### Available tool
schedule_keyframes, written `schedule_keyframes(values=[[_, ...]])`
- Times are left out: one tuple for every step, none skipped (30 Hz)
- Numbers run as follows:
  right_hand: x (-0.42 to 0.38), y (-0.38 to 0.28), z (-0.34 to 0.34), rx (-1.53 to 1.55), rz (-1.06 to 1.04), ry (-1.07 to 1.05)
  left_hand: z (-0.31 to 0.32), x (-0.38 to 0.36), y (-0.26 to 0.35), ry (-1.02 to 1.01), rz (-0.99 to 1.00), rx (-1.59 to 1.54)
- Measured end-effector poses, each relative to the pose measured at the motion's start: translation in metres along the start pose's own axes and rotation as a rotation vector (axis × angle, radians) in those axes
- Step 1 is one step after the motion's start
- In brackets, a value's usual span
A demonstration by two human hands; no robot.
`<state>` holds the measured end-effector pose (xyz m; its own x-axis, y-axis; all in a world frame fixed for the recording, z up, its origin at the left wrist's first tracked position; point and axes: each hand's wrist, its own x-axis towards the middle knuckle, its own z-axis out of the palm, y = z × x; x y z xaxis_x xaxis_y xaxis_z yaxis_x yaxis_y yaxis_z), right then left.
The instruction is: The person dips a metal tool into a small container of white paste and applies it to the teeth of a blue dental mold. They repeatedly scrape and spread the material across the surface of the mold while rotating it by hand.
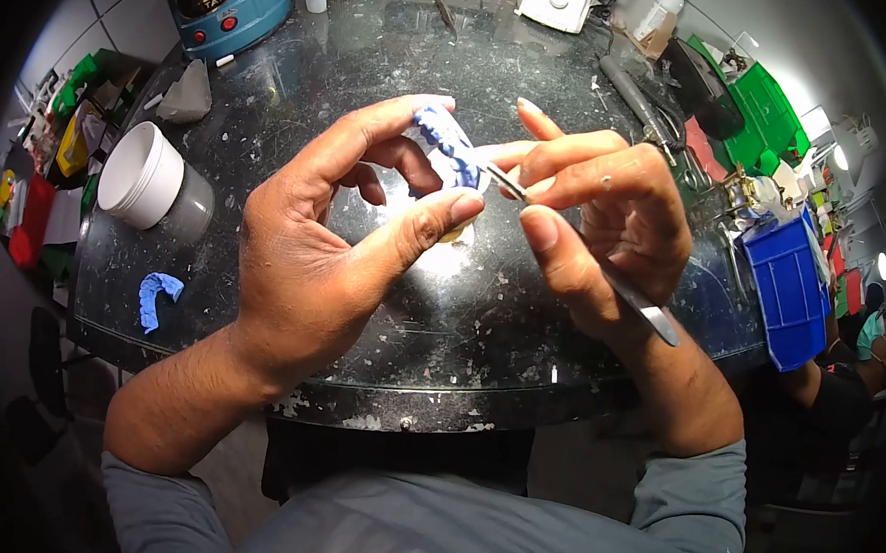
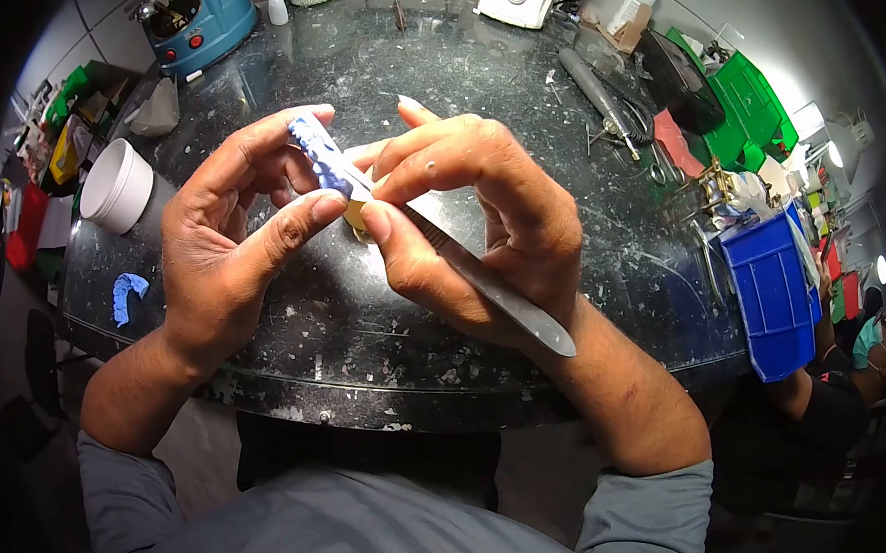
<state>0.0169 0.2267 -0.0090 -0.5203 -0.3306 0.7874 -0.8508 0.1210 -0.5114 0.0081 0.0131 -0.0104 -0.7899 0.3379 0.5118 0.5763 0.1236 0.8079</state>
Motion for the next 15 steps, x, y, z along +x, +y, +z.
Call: schedule_keyframes(values=[[0.0,0.0007,-0.0005,-0.03,-0.014,-0.017,-0.0002,0.0003,0.0002,-0.005,-0.013,0.002],[0.0,0.001,-0.001,-0.061,-0.028,-0.035,0.0002,0.0003,0.0002,-0.005,-0.01,0.001],[-0.0001,0.0007,-0.0014,-0.062,-0.029,-0.036,0.0004,-0.0001,0.0,-0.002,-0.003,0.008],[-0.0004,0.0002,-0.0016,-0.071,-0.014,-0.04,0.0003,-0.0003,-0.0001,0.002,0.003,0.016],[-0.0005,-0.0002,-0.0013,-0.079,0.001,-0.045,-0.0002,-0.0001,0.0004,0.004,0.003,0.017],[-0.0005,-0.0009,0.0003,-0.078,0.0,-0.046,-0.0008,0.0001,0.0012,-0.006,0.002,0.02],[-0.0005,-0.0016,0.0029,-0.03,0.026,0.025,-0.0009,0.0001,0.0014,-0.016,-0.001,0.022],[-0.0008,-0.0018,0.005,0.019,0.052,0.097,-0.0005,0.0001,0.001,-0.015,-0.003,0.021],[-0.0011,-0.0015,0.0064,0.02,0.056,0.097,-0.0001,0.0002,0.0004,-0.009,0.007,0.015],[-0.0016,-0.0012,0.0073,0.043,0.06,0.12,0.0003,-0.0001,0.0001,-0.003,0.018,0.01],[-0.0019,-0.0013,0.0078,0.065,0.063,0.145,0.0004,-0.0006,0.0002,-0.004,0.016,0.009],[-0.002,-0.0012,0.0077,0.064,0.062,0.146,0.0,-0.0004,0.0008,-0.006,0.015,0.018],[-0.002,-0.0008,0.0075,0.052,0.059,0.14,-0.0005,0.0003,0.0014,-0.008,0.017,0.028],[-0.0022,-0.0002,0.007,0.041,0.055,0.134,-0.0009,0.0007,0.0019,-0.009,0.021,0.029],[-0.0026,0.0011,0.0059,0.027,0.041,0.11,-0.0013,0.0005,0.002,-0.018,0.006,0.032]])
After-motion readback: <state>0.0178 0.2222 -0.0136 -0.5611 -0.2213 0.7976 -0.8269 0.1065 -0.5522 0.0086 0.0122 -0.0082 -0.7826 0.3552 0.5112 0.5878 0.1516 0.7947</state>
